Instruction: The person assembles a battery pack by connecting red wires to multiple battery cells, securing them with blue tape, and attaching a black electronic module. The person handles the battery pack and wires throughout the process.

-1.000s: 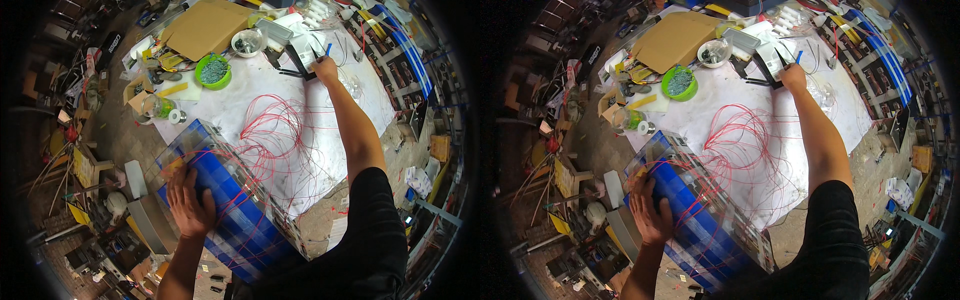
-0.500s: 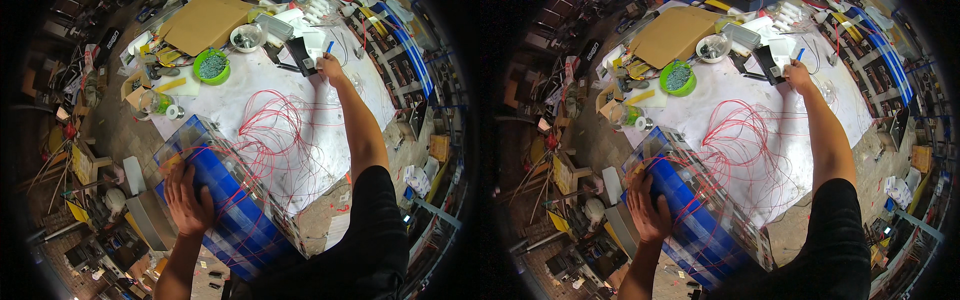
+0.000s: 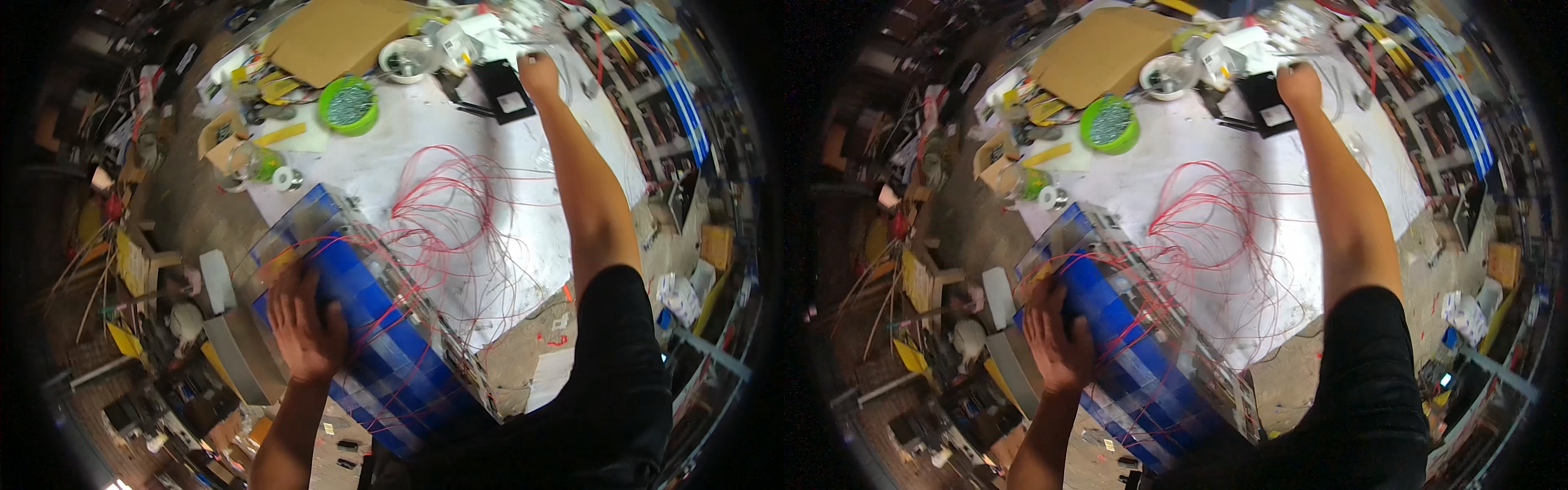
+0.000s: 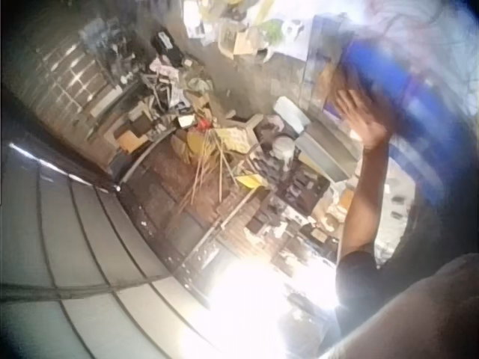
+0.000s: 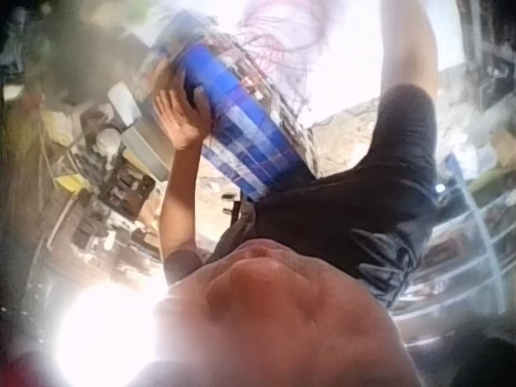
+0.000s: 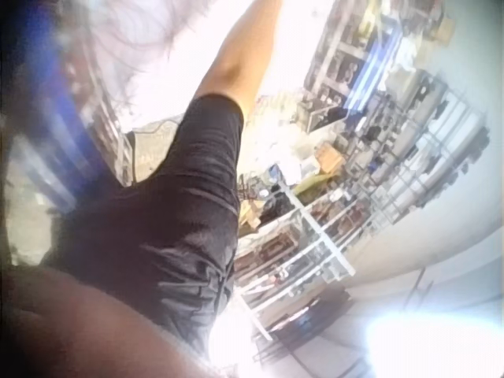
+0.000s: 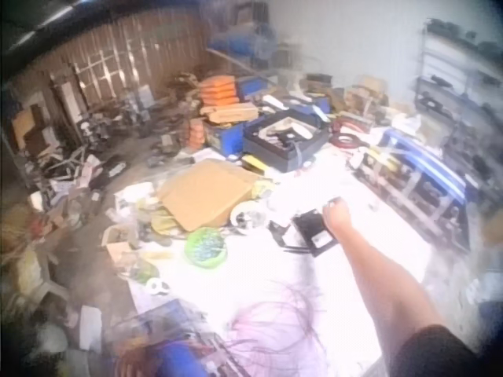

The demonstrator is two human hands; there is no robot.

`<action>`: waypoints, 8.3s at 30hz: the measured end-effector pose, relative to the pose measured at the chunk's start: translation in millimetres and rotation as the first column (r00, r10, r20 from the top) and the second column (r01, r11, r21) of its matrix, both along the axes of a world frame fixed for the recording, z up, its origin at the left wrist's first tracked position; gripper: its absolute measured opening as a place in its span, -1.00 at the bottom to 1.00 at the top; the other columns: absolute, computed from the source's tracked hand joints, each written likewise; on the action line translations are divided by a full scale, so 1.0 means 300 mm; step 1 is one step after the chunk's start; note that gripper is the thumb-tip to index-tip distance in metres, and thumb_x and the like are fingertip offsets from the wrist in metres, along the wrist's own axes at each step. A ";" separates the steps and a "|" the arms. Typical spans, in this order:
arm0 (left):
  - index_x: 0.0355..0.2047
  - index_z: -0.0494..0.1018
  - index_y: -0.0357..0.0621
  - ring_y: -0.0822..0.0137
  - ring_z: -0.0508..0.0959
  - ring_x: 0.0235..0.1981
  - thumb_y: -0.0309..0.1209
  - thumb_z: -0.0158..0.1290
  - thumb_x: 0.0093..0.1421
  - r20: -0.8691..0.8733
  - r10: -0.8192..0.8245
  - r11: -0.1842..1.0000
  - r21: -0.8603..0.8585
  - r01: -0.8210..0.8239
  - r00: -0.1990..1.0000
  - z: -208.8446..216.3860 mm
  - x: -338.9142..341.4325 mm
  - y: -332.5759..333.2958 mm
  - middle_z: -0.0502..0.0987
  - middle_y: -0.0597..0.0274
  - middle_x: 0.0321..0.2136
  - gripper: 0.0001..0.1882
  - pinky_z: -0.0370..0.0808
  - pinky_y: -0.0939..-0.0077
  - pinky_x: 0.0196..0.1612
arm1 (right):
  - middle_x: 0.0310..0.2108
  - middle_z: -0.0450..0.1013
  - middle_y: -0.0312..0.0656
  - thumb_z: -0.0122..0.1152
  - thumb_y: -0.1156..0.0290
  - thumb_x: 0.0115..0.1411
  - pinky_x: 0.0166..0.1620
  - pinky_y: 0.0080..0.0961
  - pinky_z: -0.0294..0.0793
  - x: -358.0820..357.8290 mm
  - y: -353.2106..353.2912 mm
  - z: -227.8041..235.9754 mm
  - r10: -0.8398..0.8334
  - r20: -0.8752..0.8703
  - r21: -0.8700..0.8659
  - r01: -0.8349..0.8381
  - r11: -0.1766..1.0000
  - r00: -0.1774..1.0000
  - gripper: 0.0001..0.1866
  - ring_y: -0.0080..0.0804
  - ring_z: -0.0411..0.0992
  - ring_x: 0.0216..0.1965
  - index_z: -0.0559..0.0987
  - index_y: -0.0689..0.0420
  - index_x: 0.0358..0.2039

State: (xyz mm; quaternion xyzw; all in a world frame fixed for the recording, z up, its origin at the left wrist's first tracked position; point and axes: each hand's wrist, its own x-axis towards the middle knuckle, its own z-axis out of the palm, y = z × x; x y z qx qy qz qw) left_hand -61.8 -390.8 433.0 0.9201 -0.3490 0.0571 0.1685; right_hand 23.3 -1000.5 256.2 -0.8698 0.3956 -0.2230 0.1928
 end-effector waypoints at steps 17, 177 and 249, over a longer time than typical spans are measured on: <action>0.12 0.49 -0.23 -0.08 0.37 0.31 -0.46 0.19 0.11 -0.059 0.063 0.994 -0.089 -0.068 0.996 0.038 -0.006 0.014 0.42 -0.06 0.24 -0.48 0.20 0.00 0.41 | 0.13 0.50 0.18 0.48 -0.02 -0.17 0.18 -0.06 0.50 -0.152 0.369 0.163 0.109 -0.567 0.030 -0.112 0.993 0.817 0.11 0.17 0.48 0.15 0.25 0.08 0.40; 0.18 0.44 -0.27 0.26 0.56 0.11 -0.44 -0.13 0.35 -0.666 -0.723 0.501 -0.688 -0.525 0.183 0.329 0.639 0.334 0.53 0.05 0.11 -0.57 0.51 0.31 0.17 | -0.44 0.51 -0.25 0.14 0.39 0.44 -0.40 -0.53 0.45 -0.540 1.999 0.947 0.158 0.274 0.812 -0.316 0.491 0.949 -0.70 -0.61 0.42 -0.48 0.53 0.27 0.09; -0.06 0.59 -0.27 0.57 0.51 -0.40 -0.18 0.24 0.34 -0.637 -0.185 0.797 -0.543 -0.265 0.748 0.340 0.688 0.480 0.62 0.32 -0.33 -0.62 0.50 0.61 -0.31 | -0.38 0.58 -0.08 0.12 0.27 0.45 -0.31 -0.50 0.57 -0.657 1.758 1.061 -0.172 0.388 0.837 -0.268 0.478 0.905 -0.66 -0.41 0.55 -0.44 0.52 0.34 -0.01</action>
